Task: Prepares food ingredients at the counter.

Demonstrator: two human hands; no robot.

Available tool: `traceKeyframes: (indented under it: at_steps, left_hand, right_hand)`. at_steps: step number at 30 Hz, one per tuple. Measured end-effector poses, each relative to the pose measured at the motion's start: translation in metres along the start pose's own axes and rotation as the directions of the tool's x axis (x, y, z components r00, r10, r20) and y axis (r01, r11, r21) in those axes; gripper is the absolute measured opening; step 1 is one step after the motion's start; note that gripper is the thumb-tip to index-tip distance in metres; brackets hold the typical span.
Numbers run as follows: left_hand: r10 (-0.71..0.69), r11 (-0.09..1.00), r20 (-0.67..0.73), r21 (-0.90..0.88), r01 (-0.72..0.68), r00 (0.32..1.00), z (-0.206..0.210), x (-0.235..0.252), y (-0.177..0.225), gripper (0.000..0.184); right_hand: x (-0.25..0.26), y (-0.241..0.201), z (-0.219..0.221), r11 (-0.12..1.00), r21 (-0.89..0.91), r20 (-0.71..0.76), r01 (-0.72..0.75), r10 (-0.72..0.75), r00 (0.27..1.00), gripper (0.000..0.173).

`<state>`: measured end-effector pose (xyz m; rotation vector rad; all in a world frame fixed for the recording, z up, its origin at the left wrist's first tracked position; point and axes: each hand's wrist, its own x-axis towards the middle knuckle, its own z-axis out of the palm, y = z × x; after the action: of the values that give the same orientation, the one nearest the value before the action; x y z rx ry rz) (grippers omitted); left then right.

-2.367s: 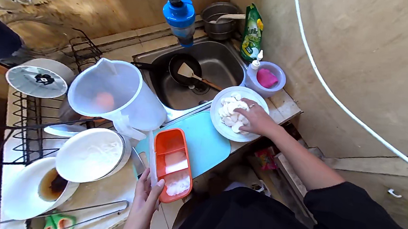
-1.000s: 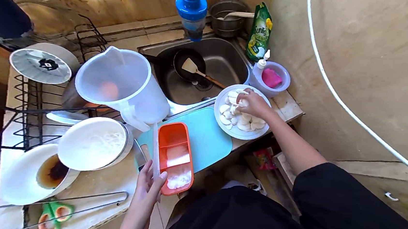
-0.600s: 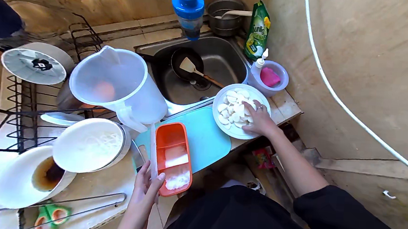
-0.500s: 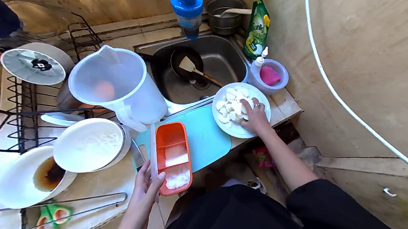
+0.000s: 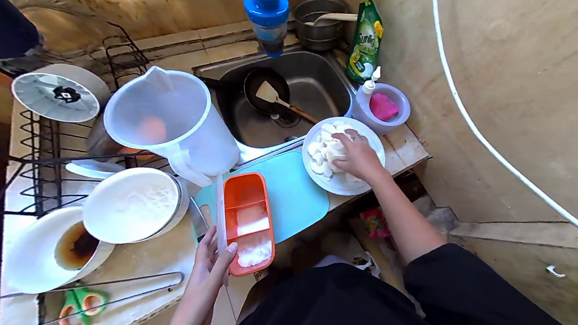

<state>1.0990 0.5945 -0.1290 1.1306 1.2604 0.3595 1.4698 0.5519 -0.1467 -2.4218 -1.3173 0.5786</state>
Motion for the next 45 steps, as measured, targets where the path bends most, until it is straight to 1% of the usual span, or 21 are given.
traceKeyframes:
  at_steps: [2,4,6,8,10,12,14,17,18,19,20,22,23,28,29,31,34,38,41,44,45]
  left_hand:
    - [0.004,1.000,0.005,0.000,-0.004,1.000,0.000,0.001,0.000,0.088]
    - [0.005,1.000,0.007,0.003,-0.005,1.000,0.000,0.001,0.001,0.088]
    - [-0.001,1.000,0.004,0.005,0.001,1.000,0.000,0.001,0.001,0.087]
    - [-0.009,1.000,0.011,0.016,0.009,1.000,0.000,-0.001,0.002,0.086]
    - [-0.008,1.000,0.011,0.023,0.008,1.000,0.000,-0.001,0.002,0.086]
    - [0.004,1.000,0.008,0.016,-0.004,1.000,0.000,-0.001,0.001,0.085]
    - [0.005,1.000,0.000,0.008,-0.005,1.000,0.000,0.000,0.001,0.086]
    - [0.005,1.000,-0.003,-0.006,-0.005,1.000,0.000,0.000,0.000,0.086]
    - [0.003,1.000,-0.001,-0.007,-0.003,1.000,0.000,0.000,0.000,0.087]
    - [0.001,1.000,-0.002,-0.004,-0.001,1.000,0.000,0.001,0.000,0.087]
    - [-0.001,1.000,-0.003,-0.002,0.001,1.000,0.000,0.001,0.000,0.087]
    - [-0.005,1.000,-0.002,0.003,0.005,1.000,-0.001,0.001,0.000,0.086]
    - [-0.006,1.000,-0.002,0.004,0.006,1.000,-0.001,0.001,0.000,0.087]
    - [-0.011,1.000,-0.006,0.013,0.011,1.000,0.000,0.000,0.001,0.088]
    - [-0.010,1.000,-0.006,0.010,0.010,1.000,0.000,0.000,0.001,0.088]
    - [-0.007,1.000,-0.008,0.010,0.007,1.000,0.000,0.000,0.000,0.089]
    - [0.000,1.000,-0.005,-0.009,0.000,1.000,-0.001,0.000,0.000,0.087]
    - [-0.001,1.000,-0.023,-0.021,0.001,1.000,-0.001,-0.001,0.001,0.088]
    - [0.006,1.000,-0.001,-0.022,-0.006,1.000,0.000,0.000,0.002,0.087]
    - [0.019,0.999,0.017,-0.036,-0.018,1.000,0.005,-0.007,0.011,0.078]
    - [0.011,0.999,0.023,-0.042,-0.010,1.000,0.005,-0.008,0.014,0.076]
  right_hand:
    - [0.003,-0.011,0.013,0.999,-0.037,0.106,-0.004,0.008,0.994,0.077]
    - [0.003,-0.021,0.028,0.996,-0.089,0.193,-0.008,0.026,0.981,0.073]
    - [0.005,-0.021,0.039,0.991,-0.136,0.183,-0.013,0.038,0.982,0.069]
    - [0.006,-0.014,0.043,0.986,-0.168,0.133,0.018,0.005,0.991,0.069]
    - [0.009,-0.005,0.040,0.976,-0.208,0.133,0.069,-0.042,0.990,0.071]
    - [0.013,0.005,0.035,0.965,-0.215,0.132,0.148,-0.122,0.984,0.064]
    - [0.015,0.011,0.025,0.959,-0.192,0.135,0.210,-0.186,0.973,0.052]
    - [0.021,0.017,-0.003,0.966,-0.072,0.126,0.250,-0.240,0.963,0.032]
    - [0.027,0.021,-0.012,0.963,-0.022,0.135,0.269,-0.263,0.955,0.030]
    - [0.033,0.025,-0.022,0.962,0.020,0.153,0.274,-0.274,0.950,0.034]
    - [0.041,0.028,-0.030,0.966,0.043,0.185,0.254,-0.257,0.948,0.045]
    - [0.056,0.027,-0.040,0.988,0.009,0.249,0.153,-0.150,0.957,0.069]
    - [0.063,0.024,-0.042,0.995,-0.027,0.275,0.101,-0.089,0.957,0.078]
    - [0.087,0.002,-0.018,0.983,-0.182,0.375,0.025,0.046,0.926,0.109]
    - [0.087,-0.001,-0.015,0.978,-0.209,0.386,0.019,0.065,0.920,0.110]
    - [0.084,-0.003,-0.010,0.973,-0.231,0.388,0.012,0.081,0.918,0.107]
    - [0.081,0.006,-0.006,0.985,-0.174,0.382,-0.006,0.073,0.921,0.104]
    - [0.084,0.024,0.003,0.993,-0.109,0.352,0.035,0.005,0.936,0.096]
    - [0.087,0.034,0.005,0.996,-0.071,0.339,0.046,-0.020,0.940,0.092]
    - [0.089,0.048,0.012,0.988,-0.092,0.304,0.124,-0.091,0.948,0.088]
    - [0.087,0.046,0.008,0.985,-0.095,0.326,0.147,-0.109,0.939,0.088]
